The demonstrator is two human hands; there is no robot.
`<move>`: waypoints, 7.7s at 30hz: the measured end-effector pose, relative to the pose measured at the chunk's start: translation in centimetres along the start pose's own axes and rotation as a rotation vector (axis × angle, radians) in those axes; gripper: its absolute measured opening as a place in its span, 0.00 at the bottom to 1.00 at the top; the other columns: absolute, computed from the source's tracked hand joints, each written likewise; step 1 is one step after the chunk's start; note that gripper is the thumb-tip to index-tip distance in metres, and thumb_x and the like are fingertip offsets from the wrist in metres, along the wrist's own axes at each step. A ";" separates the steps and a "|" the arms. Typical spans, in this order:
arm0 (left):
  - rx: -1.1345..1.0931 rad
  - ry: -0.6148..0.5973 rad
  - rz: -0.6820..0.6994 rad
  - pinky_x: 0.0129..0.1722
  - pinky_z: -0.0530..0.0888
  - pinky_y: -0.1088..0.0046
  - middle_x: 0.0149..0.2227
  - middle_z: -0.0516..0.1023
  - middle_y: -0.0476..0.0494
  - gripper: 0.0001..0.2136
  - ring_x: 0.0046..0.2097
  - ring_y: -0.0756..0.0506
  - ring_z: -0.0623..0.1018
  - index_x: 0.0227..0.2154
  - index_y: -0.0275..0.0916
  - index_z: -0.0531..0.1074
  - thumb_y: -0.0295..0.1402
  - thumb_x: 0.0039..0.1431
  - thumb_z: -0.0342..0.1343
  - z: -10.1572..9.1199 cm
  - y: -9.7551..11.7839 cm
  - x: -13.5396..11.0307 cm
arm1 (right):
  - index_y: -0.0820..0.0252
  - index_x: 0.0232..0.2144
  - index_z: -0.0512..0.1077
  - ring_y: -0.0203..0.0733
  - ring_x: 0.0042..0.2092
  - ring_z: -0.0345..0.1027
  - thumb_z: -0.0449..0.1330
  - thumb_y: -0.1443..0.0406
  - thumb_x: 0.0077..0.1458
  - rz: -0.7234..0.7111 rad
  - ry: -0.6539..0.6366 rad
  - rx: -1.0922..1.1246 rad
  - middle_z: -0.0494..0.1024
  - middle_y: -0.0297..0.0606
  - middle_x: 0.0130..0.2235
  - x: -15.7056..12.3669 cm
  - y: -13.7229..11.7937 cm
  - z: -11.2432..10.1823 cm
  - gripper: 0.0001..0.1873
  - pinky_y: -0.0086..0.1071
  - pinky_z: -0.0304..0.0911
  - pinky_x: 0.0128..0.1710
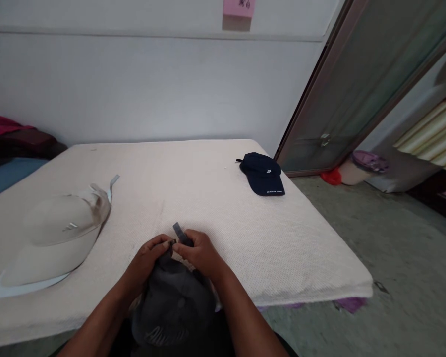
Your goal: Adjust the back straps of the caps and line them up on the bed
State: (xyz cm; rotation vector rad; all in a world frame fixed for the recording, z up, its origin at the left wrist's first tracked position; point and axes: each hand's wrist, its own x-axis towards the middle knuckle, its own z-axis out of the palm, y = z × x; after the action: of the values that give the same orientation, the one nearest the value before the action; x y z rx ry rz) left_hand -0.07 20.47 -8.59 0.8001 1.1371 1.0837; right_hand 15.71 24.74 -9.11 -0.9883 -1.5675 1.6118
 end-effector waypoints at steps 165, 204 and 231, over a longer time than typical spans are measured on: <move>0.042 0.003 -0.119 0.21 0.63 0.78 0.20 0.71 0.52 0.05 0.21 0.52 0.70 0.26 0.37 0.67 0.31 0.49 0.58 0.2 -1.5 -0.1 | 0.63 0.26 0.72 0.29 0.23 0.55 0.61 0.70 0.45 0.101 -0.105 0.121 0.68 0.30 0.22 -0.2 -0.1 -1.6 0.02 0.25 0.50 0.23; 0.133 -0.024 -0.152 0.25 0.64 0.77 0.23 0.73 0.52 0.10 0.23 0.52 0.70 0.29 0.38 0.69 0.35 0.45 0.62 0.4 -1.9 0.0 | 0.63 0.28 0.71 0.31 0.24 0.62 0.60 0.70 0.46 0.112 -0.186 0.044 0.71 0.32 0.24 0.0 1.5 -2.3 0.03 0.27 0.59 0.25; 0.548 0.095 0.264 0.34 0.65 0.74 0.29 0.72 0.51 0.02 0.34 0.47 0.71 0.29 0.41 0.70 0.32 0.51 0.56 0.4 -1.9 -0.7 | 0.62 0.27 0.72 0.33 0.26 0.63 0.59 0.72 0.43 0.091 -0.117 0.100 0.71 0.32 0.24 0.5 2.0 -1.1 0.05 0.29 0.60 0.28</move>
State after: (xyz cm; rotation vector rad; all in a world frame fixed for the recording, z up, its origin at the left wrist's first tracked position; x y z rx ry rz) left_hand 0.74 19.29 -10.02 1.3687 1.4657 1.0416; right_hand 16.52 25.66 -11.16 -0.9385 -1.5211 1.8214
